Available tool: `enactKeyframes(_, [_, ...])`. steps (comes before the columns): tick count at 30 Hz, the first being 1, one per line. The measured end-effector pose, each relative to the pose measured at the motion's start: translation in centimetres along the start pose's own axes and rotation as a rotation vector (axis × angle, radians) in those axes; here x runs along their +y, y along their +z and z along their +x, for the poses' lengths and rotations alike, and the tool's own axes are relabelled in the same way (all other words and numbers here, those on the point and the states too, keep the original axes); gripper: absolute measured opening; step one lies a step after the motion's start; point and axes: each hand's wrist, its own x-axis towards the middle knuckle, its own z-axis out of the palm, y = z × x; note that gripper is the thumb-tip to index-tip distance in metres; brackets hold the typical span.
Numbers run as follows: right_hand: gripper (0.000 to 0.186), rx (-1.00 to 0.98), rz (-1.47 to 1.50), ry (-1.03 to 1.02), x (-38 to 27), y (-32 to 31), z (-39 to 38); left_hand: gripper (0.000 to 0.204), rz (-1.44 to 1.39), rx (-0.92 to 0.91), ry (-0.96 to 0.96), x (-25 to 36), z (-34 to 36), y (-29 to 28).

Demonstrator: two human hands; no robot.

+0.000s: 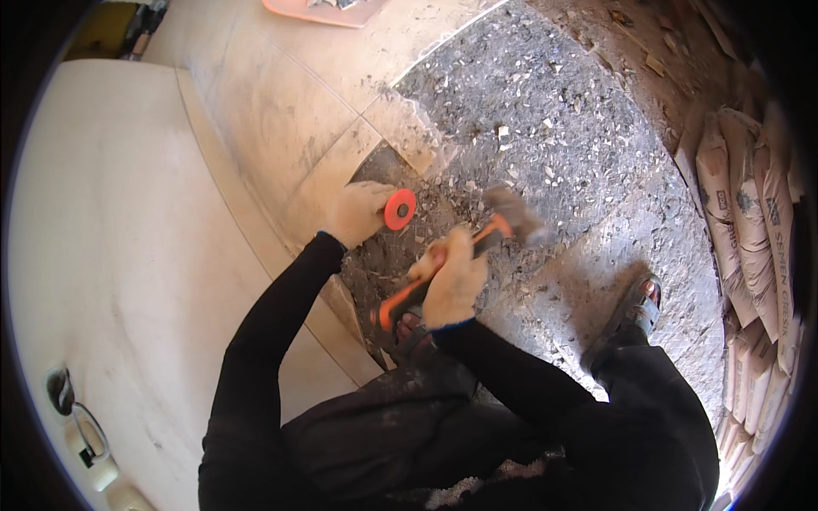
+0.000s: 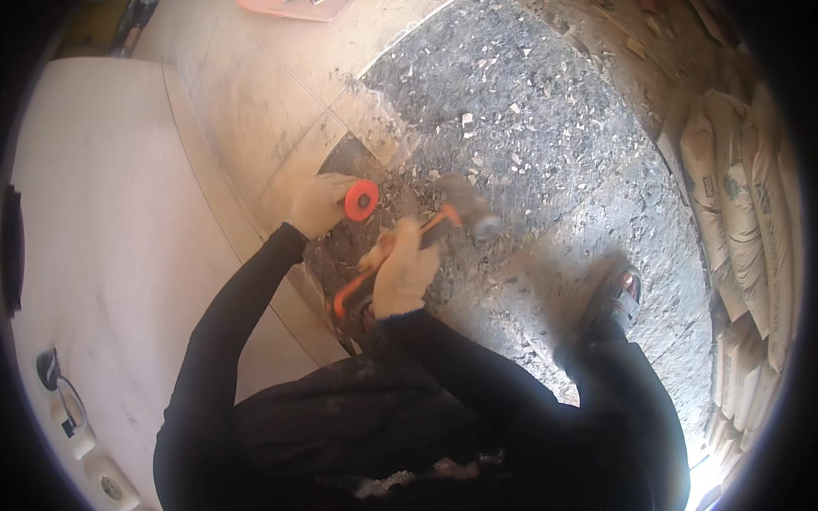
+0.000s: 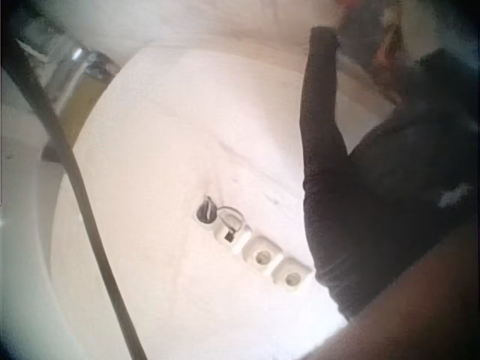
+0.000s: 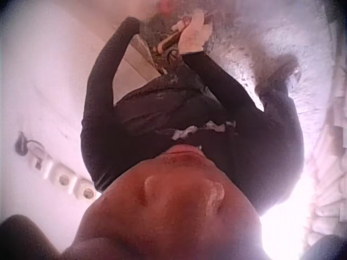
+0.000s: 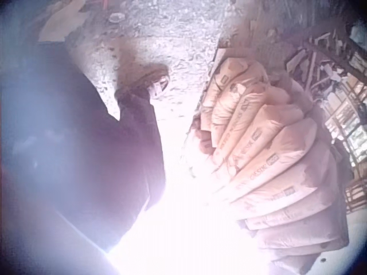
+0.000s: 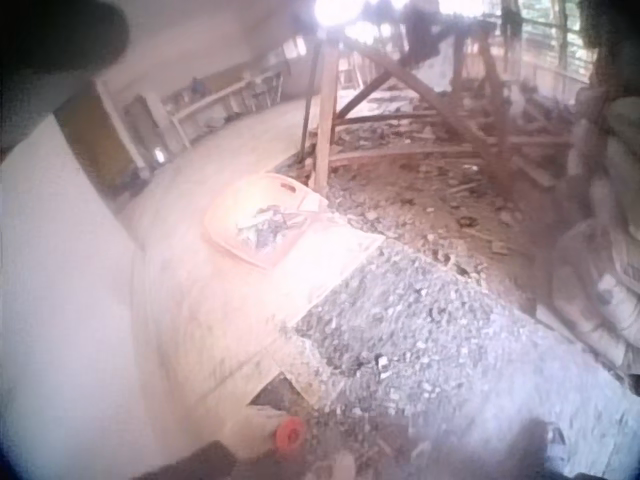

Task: The person uses a hammer and chisel to break and remove floor tiles in a room under renovation. They repeatedly strike tiles to loosen them, then lift and discard the pieces into a nearby dustpan.

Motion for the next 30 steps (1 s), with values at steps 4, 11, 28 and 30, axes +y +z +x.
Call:
enactKeyframes(4, [0.028, 0.211, 0.117, -0.089, 1.6, 2.6, 0.0, 0.030, -0.030, -0.023, -0.012, 0.0, -0.1, -0.1])
enactKeyframes(11, [0.020, -0.012, -0.091, 0.593, 3.0, 0.5, -1.8, 0.030, -0.018, -0.111, -0.014, -0.2, -0.1, -0.3])
enactKeyframes(28, [0.021, 0.206, 0.218, 0.563, -0.3, 1.9, -0.8, 0.032, -0.008, -0.162, -0.040, -0.2, -0.2, -0.3])
enactKeyframes(30, [0.022, 0.341, 0.345, 0.415, 0.0, 2.6, -1.3, 0.031, 0.021, -0.157, -0.041, -0.3, -0.2, -0.2])
